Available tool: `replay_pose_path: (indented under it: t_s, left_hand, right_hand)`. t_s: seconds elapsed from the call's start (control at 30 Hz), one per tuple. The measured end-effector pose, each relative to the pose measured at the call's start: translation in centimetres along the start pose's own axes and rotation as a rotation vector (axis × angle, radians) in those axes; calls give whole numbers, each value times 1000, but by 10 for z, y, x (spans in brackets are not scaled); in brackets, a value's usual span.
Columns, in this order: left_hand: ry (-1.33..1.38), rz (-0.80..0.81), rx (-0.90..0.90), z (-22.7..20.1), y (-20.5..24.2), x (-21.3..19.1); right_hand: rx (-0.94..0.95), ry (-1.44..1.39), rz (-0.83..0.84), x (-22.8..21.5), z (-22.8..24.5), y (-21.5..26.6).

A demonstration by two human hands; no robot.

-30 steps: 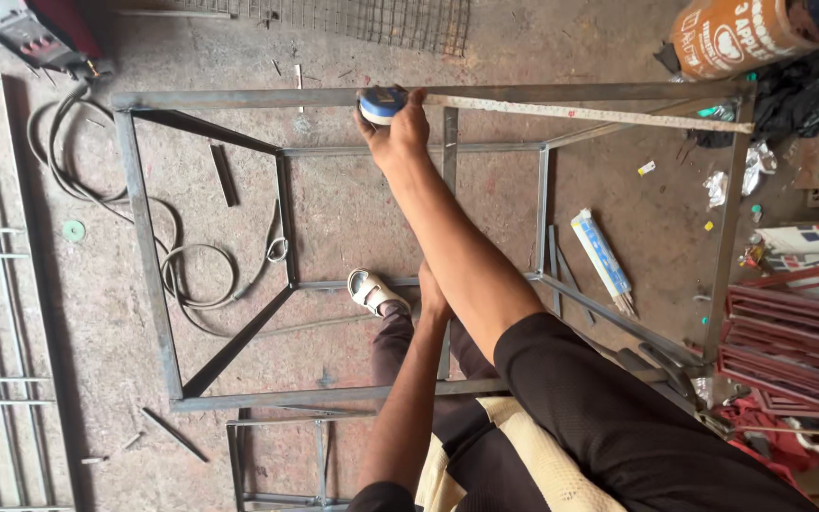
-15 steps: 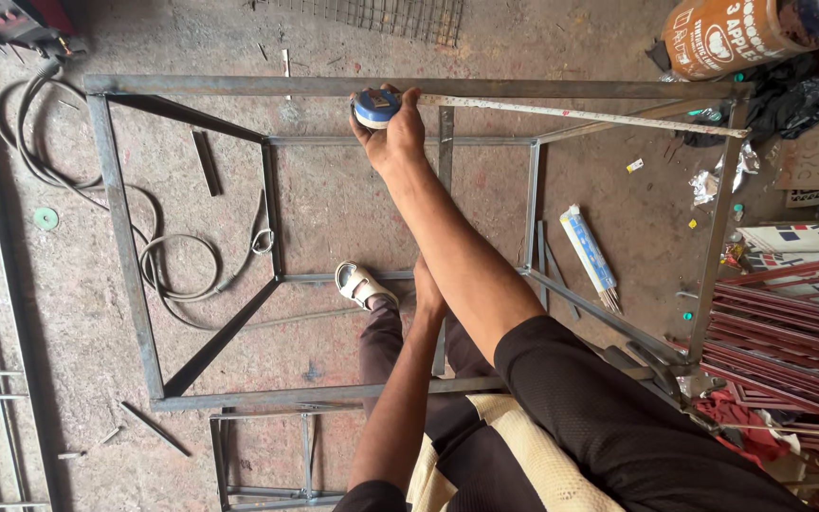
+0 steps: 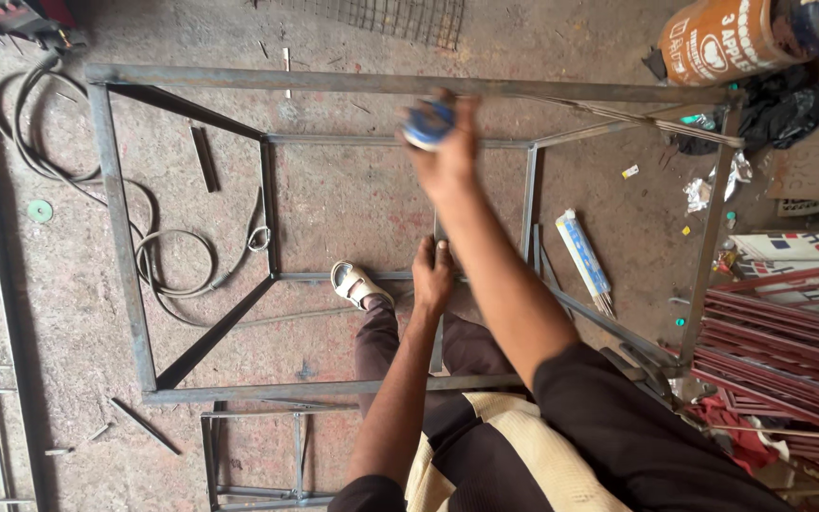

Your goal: The person measures a rectangular metal frame with a tape measure, then uses a welding torch to weld joints on the frame. The person repeatedly measures and welds different sections of the frame.

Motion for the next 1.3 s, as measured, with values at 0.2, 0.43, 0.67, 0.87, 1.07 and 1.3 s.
replay_pose_path:
  t_s: [0.2,0.43,0.67,0.87,1.07,1.3]
  left_hand:
    - [-7,17,1,2,-2,1]
    - [114,27,-41,5,-5,5]
    - [132,41,-63,3,-1,6]
    - [-36,-3,-5,-12,0,-3]
    - [-68,-6,-45,-29,3,-7]
    - [-69,-22,-30,-31,7,-7]
  right_hand:
    - [52,79,-148,-78,99,67]
    - [214,374,-304,-128,125,88]
    - [242,749,-191,-68,89,-1]
    - [320,791,-260,-83,71,-74]
    - [283,771,-244,-91,74,-87]
    - [201,813,-246,-82,77,-83]
Point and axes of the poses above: each hand's wrist, its own y-axis away from the middle knuckle, its own x-axis out of the palm, z = x × y, the point moved 5 cm from there along -y, towards the middle knuckle, and after that the axes turned 13 degrees about -y, right-handed, at the moved point
